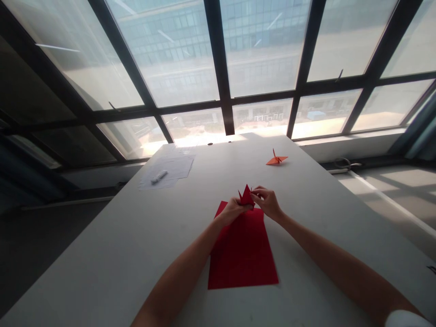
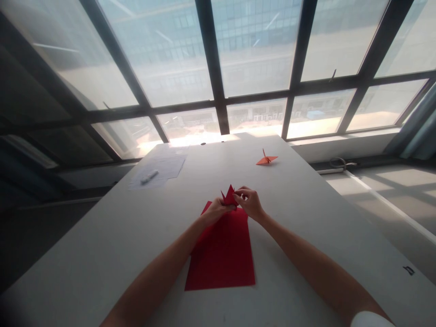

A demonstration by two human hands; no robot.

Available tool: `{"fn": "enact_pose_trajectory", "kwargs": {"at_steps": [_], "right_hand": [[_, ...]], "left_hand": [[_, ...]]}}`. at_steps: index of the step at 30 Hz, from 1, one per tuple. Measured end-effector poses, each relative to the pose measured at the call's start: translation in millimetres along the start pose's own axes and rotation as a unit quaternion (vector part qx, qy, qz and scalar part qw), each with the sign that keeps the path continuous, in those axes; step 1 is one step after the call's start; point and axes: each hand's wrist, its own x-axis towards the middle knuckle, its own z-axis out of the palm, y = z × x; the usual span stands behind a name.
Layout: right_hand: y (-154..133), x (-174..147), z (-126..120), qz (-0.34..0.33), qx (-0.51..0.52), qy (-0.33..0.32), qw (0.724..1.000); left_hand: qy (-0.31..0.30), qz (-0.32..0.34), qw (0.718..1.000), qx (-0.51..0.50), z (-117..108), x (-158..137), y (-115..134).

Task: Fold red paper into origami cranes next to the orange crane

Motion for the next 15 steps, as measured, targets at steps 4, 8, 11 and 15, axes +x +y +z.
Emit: {"fn": "enact_pose_trajectory", "kwargs": {"at_steps": [4, 8, 11, 15], "right_hand": [[0.6, -0.2, 0.4, -0.002, 0.003, 0.007, 1.000], [5.0, 0.1, 1.8, 0.010, 0.001, 0.036, 0.999], [8.5, -0.4, 3.0, 0.019, -0.004, 0.043, 0.999], [8.5, -1.0, 4.0, 0.036, 0.014, 0.028, 0.999]], "left_hand": [[0.018, -0.002, 1.000, 0.004, -0.1, 1.1, -0.1], [0.025, -0.005, 1.000, 0.009, 1.7, 1.7, 1.8], [0.021, -0.001, 1.000, 0.015, 3.0, 1.1, 4.0], [0.002, 0.002, 1.000, 0.028, 2.6, -0.4, 5.9]]}}
